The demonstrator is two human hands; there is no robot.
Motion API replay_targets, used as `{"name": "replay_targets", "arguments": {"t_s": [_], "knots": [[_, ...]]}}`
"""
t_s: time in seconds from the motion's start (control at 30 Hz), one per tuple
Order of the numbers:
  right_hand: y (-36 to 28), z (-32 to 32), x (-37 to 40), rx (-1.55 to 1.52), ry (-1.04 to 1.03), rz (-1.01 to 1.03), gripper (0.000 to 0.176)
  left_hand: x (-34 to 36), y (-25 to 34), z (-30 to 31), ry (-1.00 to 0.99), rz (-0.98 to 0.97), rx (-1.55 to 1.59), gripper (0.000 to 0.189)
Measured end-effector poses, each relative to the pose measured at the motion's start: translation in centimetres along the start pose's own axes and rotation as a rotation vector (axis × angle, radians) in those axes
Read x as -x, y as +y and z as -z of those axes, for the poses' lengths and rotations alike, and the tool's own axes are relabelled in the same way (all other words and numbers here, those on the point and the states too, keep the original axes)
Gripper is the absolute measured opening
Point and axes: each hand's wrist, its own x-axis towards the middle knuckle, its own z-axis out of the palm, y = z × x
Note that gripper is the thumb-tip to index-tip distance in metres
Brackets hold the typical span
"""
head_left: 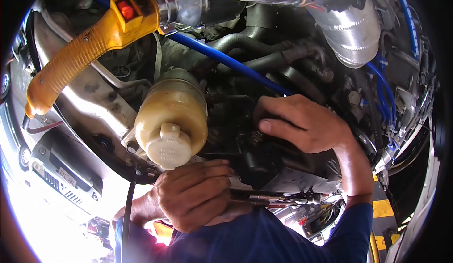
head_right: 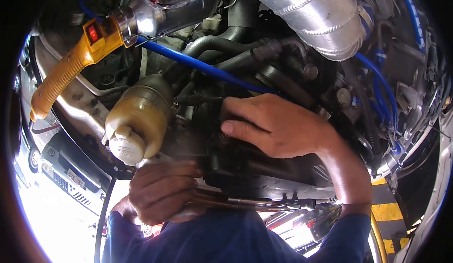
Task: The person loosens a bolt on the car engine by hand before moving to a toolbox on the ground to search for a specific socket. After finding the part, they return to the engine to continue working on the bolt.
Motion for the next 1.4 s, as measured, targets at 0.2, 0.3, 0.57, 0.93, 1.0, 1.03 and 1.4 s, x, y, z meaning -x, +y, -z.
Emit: {"name": "replay_targets", "arguments": {"t_s": [0.2, 0.3, 0.57, 0.93, 1.0, 1.03, 1.4], "knots": [[-0.4, 0.0, 0.3, 0.024, -0.021, 0.072, 0.025, 0.1, 0.0, 0.2, -0.024, 0.002, -0.009, 0.035], [-0.6, -0.2, 0.2, 0.045, -0.001, 0.049, 0.024, 0.2, 0.1, 0.1, -0.013, 0.003, -0.013, 0.034], [-0.4, -1.4, -0.1, 0.226, 0.040, 0.021, 0.032, -0.9, 0.3, 0.8, -0.071, 0.031, -0.055, 0.029], [-4.3, -3.3, 11.9, 0.684, 0.686, 0.172, 0.037, -3.4, 2.7, -2.0, -0.310, 0.496, -0.266, 0.052], [-5.1, -5.9, 16.1, 0.659, 0.794, 0.138, 0.034, -4.2, 3.9, -2.5, -0.315, 0.638, -0.260, 0.053], [-5.1, -6.9, 17.4, 0.623, 0.846, 0.151, 0.031, -4.3, 3.7, -2.6, -0.310, 0.667, -0.269, 0.055], [3.5, -30.3, 30.8, -0.039, 1.503, -0.169, 0.011, -6.9, -3.6, -1.3, -0.402, 0.771, -0.161, 0.036]]}}
